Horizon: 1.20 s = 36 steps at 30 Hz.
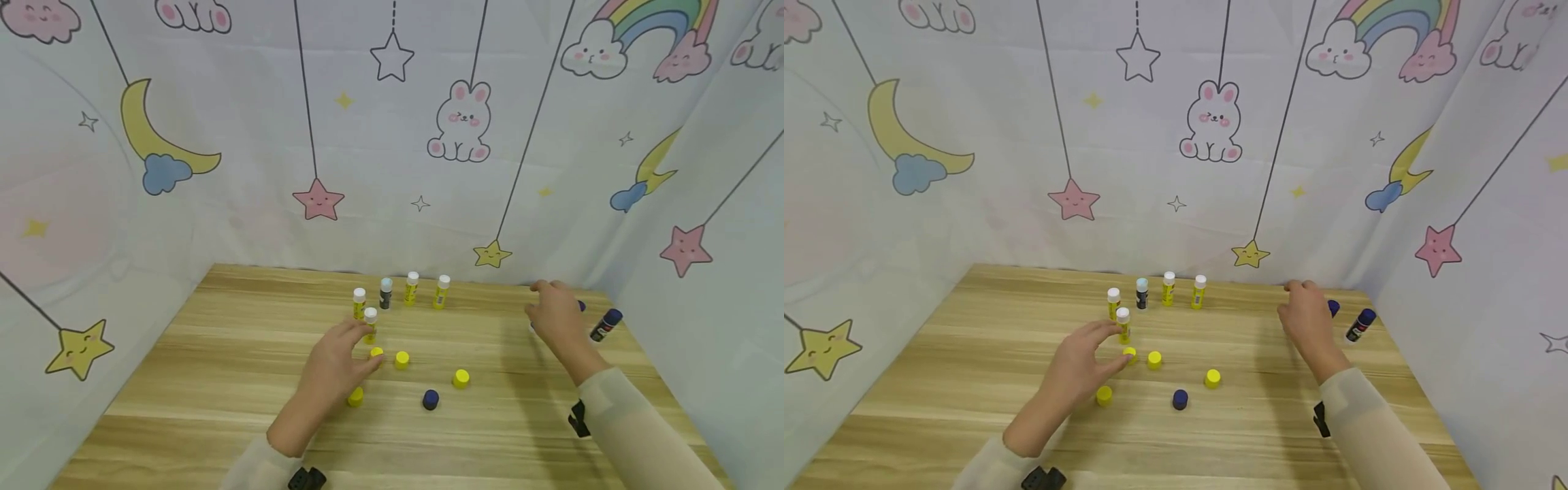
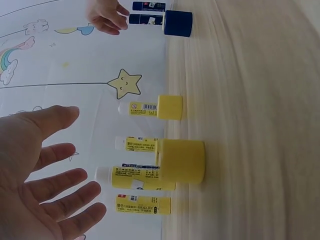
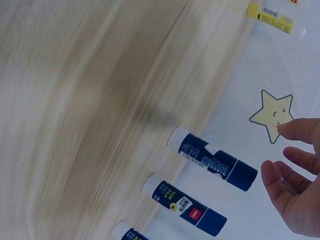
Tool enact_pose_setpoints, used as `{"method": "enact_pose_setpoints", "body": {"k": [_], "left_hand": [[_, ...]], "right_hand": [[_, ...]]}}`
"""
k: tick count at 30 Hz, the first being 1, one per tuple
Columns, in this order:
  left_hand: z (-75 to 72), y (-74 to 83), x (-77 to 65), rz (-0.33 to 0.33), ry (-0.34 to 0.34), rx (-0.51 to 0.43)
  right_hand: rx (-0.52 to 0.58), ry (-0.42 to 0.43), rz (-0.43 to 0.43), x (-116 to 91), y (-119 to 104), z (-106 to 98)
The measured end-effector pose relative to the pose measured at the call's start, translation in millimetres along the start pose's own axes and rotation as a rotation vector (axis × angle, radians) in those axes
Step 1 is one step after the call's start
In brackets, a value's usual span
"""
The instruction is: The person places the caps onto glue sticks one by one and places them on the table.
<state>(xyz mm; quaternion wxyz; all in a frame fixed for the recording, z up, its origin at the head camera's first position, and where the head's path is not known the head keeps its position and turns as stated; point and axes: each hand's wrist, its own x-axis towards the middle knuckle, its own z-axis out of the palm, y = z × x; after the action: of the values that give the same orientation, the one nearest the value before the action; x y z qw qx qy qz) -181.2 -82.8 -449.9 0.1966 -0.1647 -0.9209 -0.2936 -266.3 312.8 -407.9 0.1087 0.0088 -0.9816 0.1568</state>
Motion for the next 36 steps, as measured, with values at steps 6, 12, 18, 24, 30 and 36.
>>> {"method": "enact_pose_setpoints", "body": {"k": [6, 12, 18, 24, 30, 36], "left_hand": [[6.9, 5.2, -1.8, -0.004, -0.028, -0.002], [14.0, 10.2, -2.1, 0.024, -0.044, -0.035], [17.7, 15.7, -2.3, 0.031, -0.099, -0.044], [22.9, 20.9, -3.9, 0.044, -0.181, -0.081], [28.6, 25.3, -3.8, 0.027, -0.278, -0.096], [34.9, 27.6, -5.2, 0.003, -0.318, -0.12]], "right_hand": [[-0.001, 0.019, -0.018, 0.1, -5.8, 6.2], [0.025, 0.015, -0.02, -0.2, -13.7, 11.3], [0.058, -0.014, -0.008, 0.4, -27.3, 17.6], [0.16, -0.057, 0.01, -3.3, -39.1, 25.5], [0.228, -0.039, -0.015, -1.5, -48.1, 37.2], [0.311, -0.046, -0.05, -0.7, -61.4, 49.5]]}}
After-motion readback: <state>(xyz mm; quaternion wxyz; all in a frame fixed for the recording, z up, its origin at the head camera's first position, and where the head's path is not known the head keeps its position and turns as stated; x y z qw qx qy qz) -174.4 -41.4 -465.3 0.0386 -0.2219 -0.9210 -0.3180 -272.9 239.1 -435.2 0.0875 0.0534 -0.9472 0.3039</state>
